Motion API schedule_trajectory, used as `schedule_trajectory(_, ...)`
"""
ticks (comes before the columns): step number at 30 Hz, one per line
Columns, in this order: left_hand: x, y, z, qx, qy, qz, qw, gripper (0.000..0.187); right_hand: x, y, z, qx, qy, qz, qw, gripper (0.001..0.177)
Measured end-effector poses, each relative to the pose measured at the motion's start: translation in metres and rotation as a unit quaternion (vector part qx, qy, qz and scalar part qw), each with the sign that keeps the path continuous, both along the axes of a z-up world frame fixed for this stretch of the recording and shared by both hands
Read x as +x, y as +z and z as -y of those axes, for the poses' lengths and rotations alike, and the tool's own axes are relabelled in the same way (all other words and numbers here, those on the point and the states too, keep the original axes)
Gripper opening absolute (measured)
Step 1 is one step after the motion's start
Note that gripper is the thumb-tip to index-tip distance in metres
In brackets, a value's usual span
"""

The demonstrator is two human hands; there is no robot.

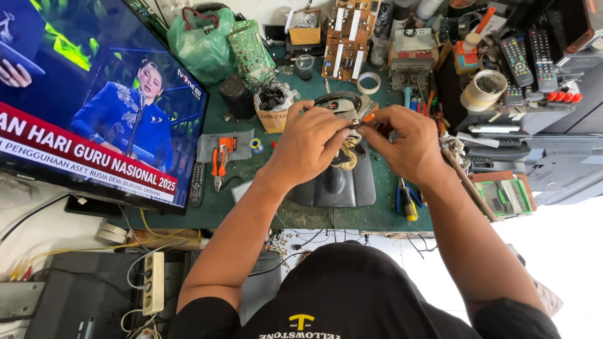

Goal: The person works on a disassembled electronic device, using pliers to manipulate wires and a screwdriver to adjust components. They then pick up a cylindrical black object and use a brush to clean its exterior surface before placing it back on the table.

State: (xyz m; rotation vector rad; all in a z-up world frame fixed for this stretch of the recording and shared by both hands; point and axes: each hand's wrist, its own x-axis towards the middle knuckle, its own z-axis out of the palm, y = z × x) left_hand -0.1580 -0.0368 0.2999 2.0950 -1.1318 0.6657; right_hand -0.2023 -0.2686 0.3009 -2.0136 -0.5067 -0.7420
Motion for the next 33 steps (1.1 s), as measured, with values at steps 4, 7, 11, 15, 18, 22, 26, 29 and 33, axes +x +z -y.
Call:
schedule_trajectory(4,0.011,-0.017,-0.002,0.060,0.012,-0.001,0.998,0.024,-0.006,0.006,-0.002,-0.015,0.021,0.035,0.999,0.034)
schedule_trajectory(7,0.011,-0.014,0.000,0.065,0.005,-0.026,0.998,0.027,-0.014,0.031,0.000,-0.136,-0.026,0.183,0.973,0.043)
schedule_trajectory(11,-0.004,0.011,0.003,0.070,-0.010,-0.050,0.996,0.027,-0.013,0.033,-0.006,-0.214,-0.012,0.243,0.946,0.014)
schedule_trajectory(15,-0.004,0.006,0.002,-0.007,-0.060,-0.100,0.993,0.028,-0.002,0.005,0.002,-0.169,-0.016,0.203,0.965,0.004)
schedule_trajectory(18,0.000,0.001,-0.008,-0.022,-0.041,-0.077,0.996,0.037,-0.010,0.004,-0.004,-0.084,0.028,0.109,0.990,0.007)
schedule_trajectory(22,0.004,-0.008,-0.010,-0.040,-0.055,-0.017,0.998,0.022,-0.018,0.005,-0.010,-0.001,0.074,0.012,0.997,0.009)
schedule_trajectory(26,-0.002,0.002,-0.013,-0.047,-0.050,0.042,0.997,0.016,-0.017,0.007,-0.015,-0.002,0.051,-0.014,0.999,0.012)
schedule_trajectory(29,-0.008,0.010,-0.026,-0.085,-0.056,0.011,0.995,0.022,-0.015,0.005,-0.015,0.013,0.044,-0.047,0.998,0.012)
schedule_trajectory(33,-0.018,0.013,-0.049,-0.251,0.019,-0.159,0.955,0.016,-0.011,0.006,-0.015,0.005,0.004,-0.046,0.999,0.011)
